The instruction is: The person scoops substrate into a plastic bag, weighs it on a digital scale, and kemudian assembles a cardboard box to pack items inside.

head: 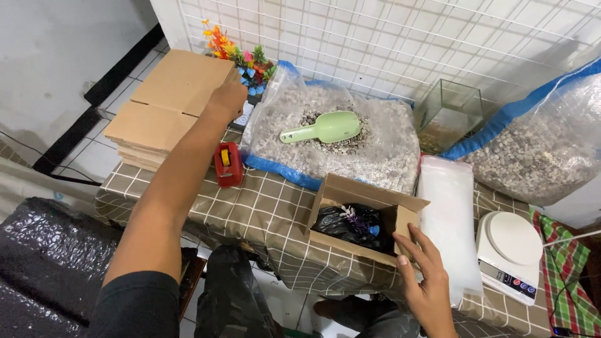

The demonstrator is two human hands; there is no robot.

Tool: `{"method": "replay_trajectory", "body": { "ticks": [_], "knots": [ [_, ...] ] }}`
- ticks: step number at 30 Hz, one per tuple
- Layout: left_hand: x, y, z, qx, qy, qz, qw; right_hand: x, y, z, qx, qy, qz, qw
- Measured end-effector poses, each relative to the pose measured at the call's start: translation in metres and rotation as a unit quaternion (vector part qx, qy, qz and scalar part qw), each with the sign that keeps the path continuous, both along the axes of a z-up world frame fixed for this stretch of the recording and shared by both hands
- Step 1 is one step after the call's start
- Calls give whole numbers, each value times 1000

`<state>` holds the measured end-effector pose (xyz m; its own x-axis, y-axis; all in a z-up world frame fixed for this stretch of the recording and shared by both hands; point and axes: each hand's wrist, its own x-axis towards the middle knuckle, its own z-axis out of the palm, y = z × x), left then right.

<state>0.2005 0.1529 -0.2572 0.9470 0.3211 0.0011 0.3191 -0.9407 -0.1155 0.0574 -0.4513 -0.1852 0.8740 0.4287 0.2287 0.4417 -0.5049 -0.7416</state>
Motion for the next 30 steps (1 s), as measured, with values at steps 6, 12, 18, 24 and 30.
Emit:
{"method": "replay_trajectory", "body": {
  "ticks": [6, 12, 18, 24, 30],
  "knots": [
    [-6, -5, 5, -30, -24, -23, 999, -2, -1, 1, -8, 9, -4, 1000],
    [-2, -4, 5, -30, -8, 13, 999, 0, 0, -1, -10, 0, -5, 1000],
    [-8, -25, 19, -59, 0, 40, 997, 0, -1, -1, -8, 7, -5, 1000],
    [-9, -28, 22, -84, 12, 77, 993, 2, -3, -5, -7, -4, 5, 1000],
    [-6, -20, 14, -15, 0, 77, 997, 2, -4, -5, -3, -2, 8, 1000]
  ]
}}
